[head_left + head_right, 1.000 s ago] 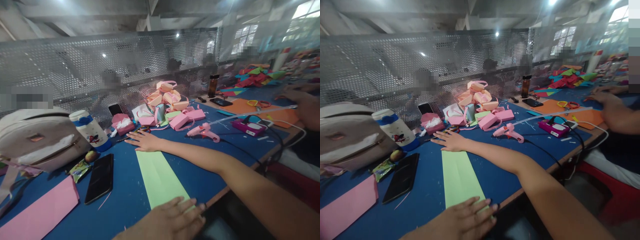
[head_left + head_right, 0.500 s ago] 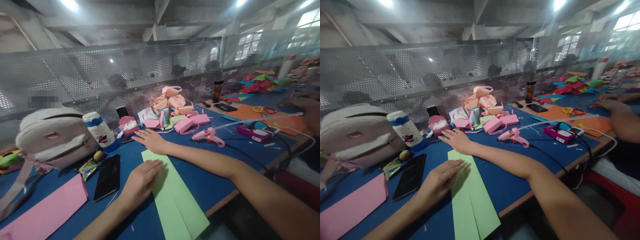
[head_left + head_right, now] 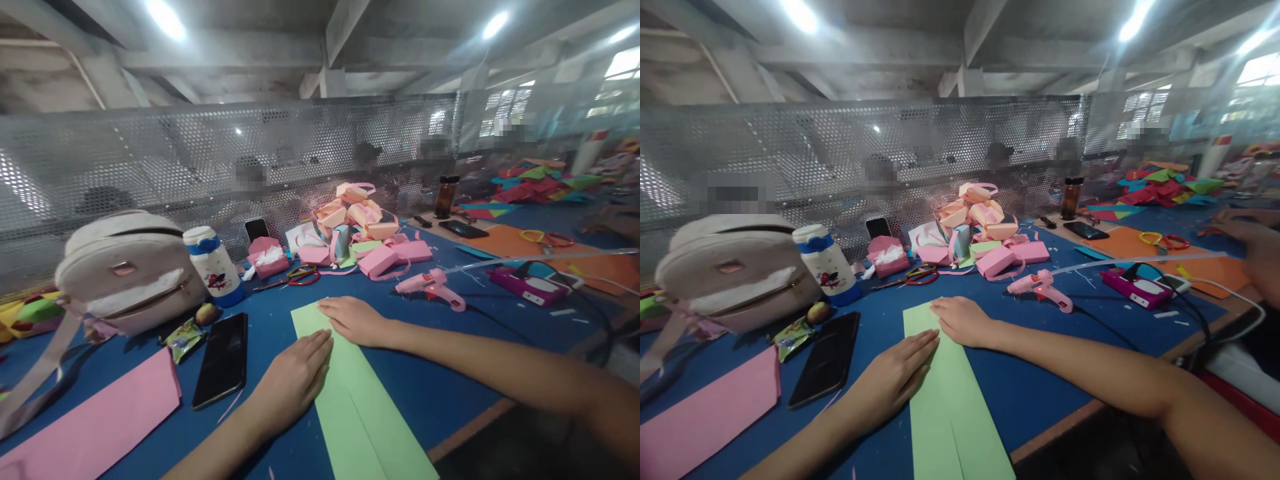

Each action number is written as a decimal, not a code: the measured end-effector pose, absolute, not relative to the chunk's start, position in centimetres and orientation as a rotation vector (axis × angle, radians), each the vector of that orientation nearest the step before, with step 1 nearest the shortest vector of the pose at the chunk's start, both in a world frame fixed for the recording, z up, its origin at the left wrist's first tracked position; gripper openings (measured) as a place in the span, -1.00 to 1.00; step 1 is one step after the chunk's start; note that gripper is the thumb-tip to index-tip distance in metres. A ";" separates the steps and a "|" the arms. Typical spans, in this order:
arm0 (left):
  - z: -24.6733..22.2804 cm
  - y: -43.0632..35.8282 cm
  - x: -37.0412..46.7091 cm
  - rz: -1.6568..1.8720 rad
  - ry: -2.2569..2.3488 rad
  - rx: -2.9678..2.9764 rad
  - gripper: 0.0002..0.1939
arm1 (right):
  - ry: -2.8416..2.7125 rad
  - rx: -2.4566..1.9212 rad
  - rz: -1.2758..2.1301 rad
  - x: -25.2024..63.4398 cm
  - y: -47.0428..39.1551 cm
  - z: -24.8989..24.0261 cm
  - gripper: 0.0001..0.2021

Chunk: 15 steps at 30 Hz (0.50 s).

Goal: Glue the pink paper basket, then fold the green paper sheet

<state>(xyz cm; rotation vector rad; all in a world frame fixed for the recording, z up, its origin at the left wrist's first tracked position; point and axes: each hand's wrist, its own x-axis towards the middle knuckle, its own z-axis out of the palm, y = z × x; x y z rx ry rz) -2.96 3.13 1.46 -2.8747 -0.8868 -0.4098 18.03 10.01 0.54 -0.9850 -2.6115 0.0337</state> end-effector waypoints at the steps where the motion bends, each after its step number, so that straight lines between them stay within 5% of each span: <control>1: 1.5 3.2 -3.0 -0.400 -0.899 -2.888 -0.57 | -2.613 -0.993 0.045 18.0 10.3 0.4 -0.59; 15: 1.8 2.6 -3.0 -0.500 -1.156 -2.851 -0.67 | -2.470 -1.087 0.268 18.4 11.3 0.2 -0.54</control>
